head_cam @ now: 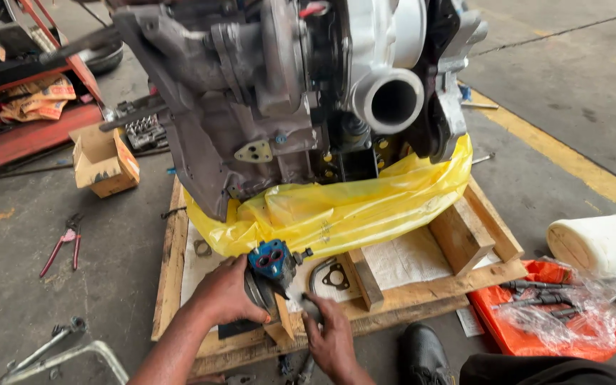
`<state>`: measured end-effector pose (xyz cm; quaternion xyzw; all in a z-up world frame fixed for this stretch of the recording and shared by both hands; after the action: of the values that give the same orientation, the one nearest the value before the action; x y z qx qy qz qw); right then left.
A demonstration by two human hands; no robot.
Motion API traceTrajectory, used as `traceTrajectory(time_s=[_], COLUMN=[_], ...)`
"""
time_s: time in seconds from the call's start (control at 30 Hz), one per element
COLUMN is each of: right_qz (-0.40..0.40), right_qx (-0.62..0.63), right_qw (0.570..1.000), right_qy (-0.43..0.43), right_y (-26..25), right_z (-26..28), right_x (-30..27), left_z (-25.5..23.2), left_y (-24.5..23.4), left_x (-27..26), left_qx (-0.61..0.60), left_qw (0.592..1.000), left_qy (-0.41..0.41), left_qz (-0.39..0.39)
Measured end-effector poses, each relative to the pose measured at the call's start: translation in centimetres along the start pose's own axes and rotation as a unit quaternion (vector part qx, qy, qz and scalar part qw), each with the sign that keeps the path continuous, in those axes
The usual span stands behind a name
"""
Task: The person cleans a metal component by scraping it with a metal tool and wiping it with a cloth, then repeats the process on a second component.
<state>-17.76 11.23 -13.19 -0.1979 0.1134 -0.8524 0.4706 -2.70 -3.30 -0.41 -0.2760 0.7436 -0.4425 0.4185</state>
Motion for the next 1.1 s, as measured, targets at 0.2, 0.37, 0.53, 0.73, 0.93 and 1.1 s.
traceTrajectory(time_s=[0.2,0.37,0.53,0.73,0.93,1.1], right_qz=[-0.006,0.02,-0.005,-0.019,-0.024,0.02], right_qx=[0.064,0.026,0.013,-0.006,0.004,0.0], right_qw=[0.996,0.996,1.0,1.0,0.999,0.99], right_qy=[0.063,0.079,0.002,0.023,0.033,0.137], right_y=[0.6,0.6,0.6,0.4,0.1,0.5], right_z=[-0.2,-0.9,-1.0,-0.6,0.2,0.5], right_x=[-0.8,0.1,0.6,-0.1,-0.6,-0.5], left_z=[1.2,1.3,0.2,0.5,1.9,0.7], left_y=[1.1,1.0,-0.5,0.5,2.3,0.7], left_x=[0.6,1.4,0.6,0.8,1.7,0.6], left_qx=[-0.007,-0.004,-0.008,-0.008,0.008,0.001], left_qw=[1.0,1.0,0.999,0.999,1.0,1.0], left_qy=[0.01,0.02,0.022,0.029,0.003,0.003], left_qz=[-0.01,-0.023,-0.027,-0.031,-0.004,0.0])
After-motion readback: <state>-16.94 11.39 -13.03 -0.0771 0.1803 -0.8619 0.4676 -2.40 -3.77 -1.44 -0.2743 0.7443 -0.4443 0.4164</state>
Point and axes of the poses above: each hand's wrist, its own x-axis towards the middle knuckle, its own y-axis out of the palm, z = x × y, the point moved 5 cm from there along x, towards the middle knuckle, and after that the axes turned 1 degree about y, right-handed, at the moved point
